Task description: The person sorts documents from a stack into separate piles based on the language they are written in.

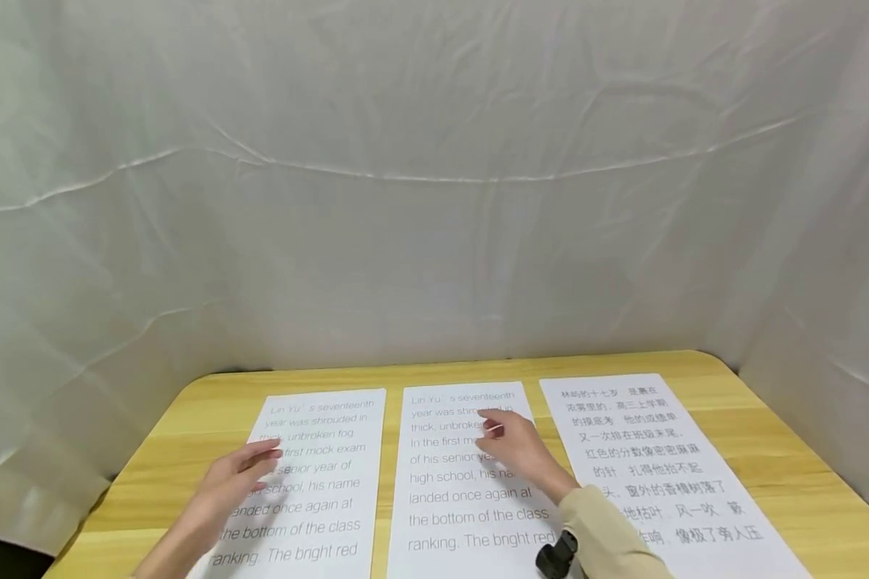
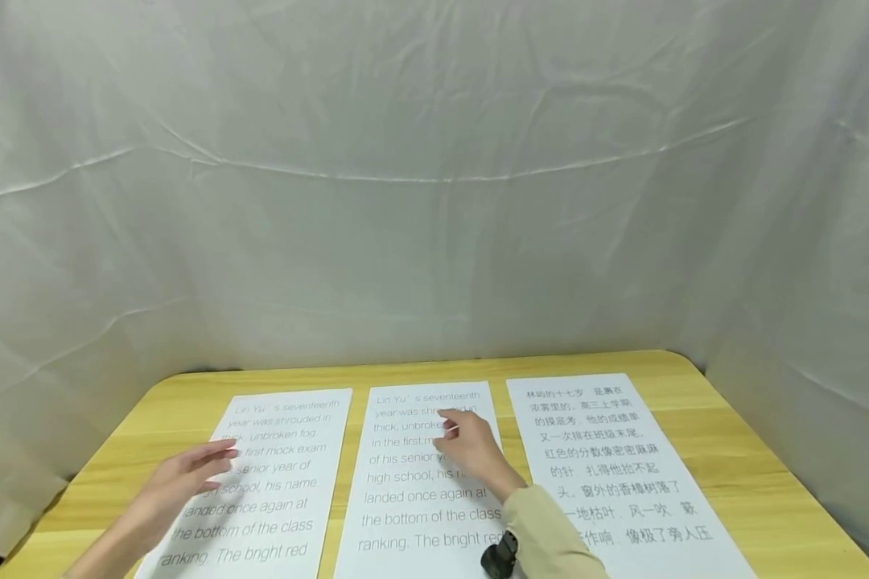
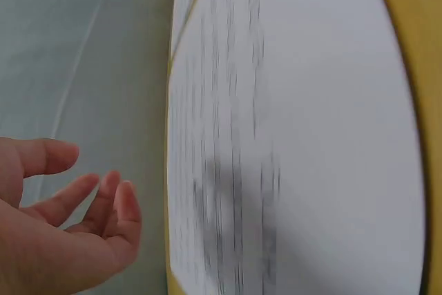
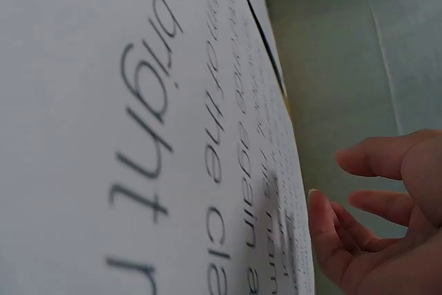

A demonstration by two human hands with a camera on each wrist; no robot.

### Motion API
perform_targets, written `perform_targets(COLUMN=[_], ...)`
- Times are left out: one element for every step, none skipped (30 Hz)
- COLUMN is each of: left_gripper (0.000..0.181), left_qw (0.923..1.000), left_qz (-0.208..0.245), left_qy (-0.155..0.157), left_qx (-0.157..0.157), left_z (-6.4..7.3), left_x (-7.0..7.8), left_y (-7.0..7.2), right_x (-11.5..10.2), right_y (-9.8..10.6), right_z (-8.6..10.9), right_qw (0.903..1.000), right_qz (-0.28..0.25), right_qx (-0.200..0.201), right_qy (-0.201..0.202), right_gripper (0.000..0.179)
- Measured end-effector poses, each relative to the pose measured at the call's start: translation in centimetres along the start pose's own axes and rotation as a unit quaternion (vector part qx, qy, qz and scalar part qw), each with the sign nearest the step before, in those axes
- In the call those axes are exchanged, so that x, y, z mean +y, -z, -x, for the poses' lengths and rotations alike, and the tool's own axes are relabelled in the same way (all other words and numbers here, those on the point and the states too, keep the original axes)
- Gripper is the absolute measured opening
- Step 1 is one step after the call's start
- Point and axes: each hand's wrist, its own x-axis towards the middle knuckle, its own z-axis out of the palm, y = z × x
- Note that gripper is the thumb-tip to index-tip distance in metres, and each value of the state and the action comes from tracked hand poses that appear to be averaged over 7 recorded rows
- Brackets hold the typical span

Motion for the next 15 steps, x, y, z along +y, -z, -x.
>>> perform_targets(left_gripper=[0.044,0.043,0.042,0.042,0.041,0.040,0.040,0.040,0.040,0.040,0.040,0.041,0.041,0.042,0.043], left_qw=[1.0000,0.9999,0.9999,0.9997,0.9997,0.9996,0.9996,0.9995,0.9994,0.9993,0.9993,0.9991,0.9988,0.9985,0.9984], left_qz=[0.004,0.010,0.014,0.020,0.023,0.024,0.026,0.029,0.029,0.031,0.027,0.025,0.024,0.020,0.015], left_qy=[-0.003,-0.006,-0.007,-0.009,-0.009,-0.009,-0.013,-0.015,-0.017,-0.021,-0.026,-0.034,-0.042,-0.050,-0.053], left_qx=[0.000,0.001,0.003,0.005,0.007,0.007,0.006,0.005,0.003,0.003,0.003,0.000,-0.002,-0.006,-0.010], left_z=[0.1,0.2,0.2,0.2,0.2,0.1,0.1,0.0,0.0,-0.1,-0.1,-0.1,-0.2,-0.3,-0.3], left_x=[0.3,0.6,0.8,1.1,1.4,1.6,1.8,2.1,2.4,2.6,2.8,3.0,3.2,3.3,3.5], left_y=[-0.7,-1.5,-2.2,-2.9,-3.6,-4.2,-4.8,-5.4,-5.9,-6.4,-6.9,-7.4,-8.0,-8.5,-9.0], right_x=[0.1,0.2,0.3,0.3,0.4,0.4,0.4,0.4,0.5,0.6,0.7,0.8,1.0,1.3,1.5], right_y=[0.2,0.5,0.7,0.9,1.1,1.3,1.6,1.9,2.1,2.4,2.6,2.8,3.0,3.1,3.2], right_z=[0.1,0.1,0.2,0.2,0.3,0.4,0.6,0.7,0.8,0.9,0.9,1.0,1.1,1.2,1.3], right_qw=[1.0000,1.0000,0.9999,0.9998,0.9998,0.9997,0.9998,0.9998,0.9998,0.9997,0.9995,0.9993,0.9988,0.9984,0.9980], right_qz=[-0.001,-0.004,-0.004,-0.004,-0.003,-0.003,-0.004,-0.003,-0.003,-0.004,-0.007,-0.011,-0.014,-0.016,-0.020], right_qx=[0.002,0.004,0.005,0.007,0.010,0.011,0.013,0.015,0.017,0.018,0.020,0.020,0.021,0.021,0.020], right_qy=[-0.003,-0.008,-0.013,-0.017,-0.019,-0.020,-0.016,-0.014,-0.014,-0.017,-0.023,-0.031,-0.041,-0.050,-0.057], right_gripper=[0.048,0.048,0.048,0.048,0.047,0.046,0.045,0.045,0.046,0.046,0.047,0.049,0.051,0.053,0.054])
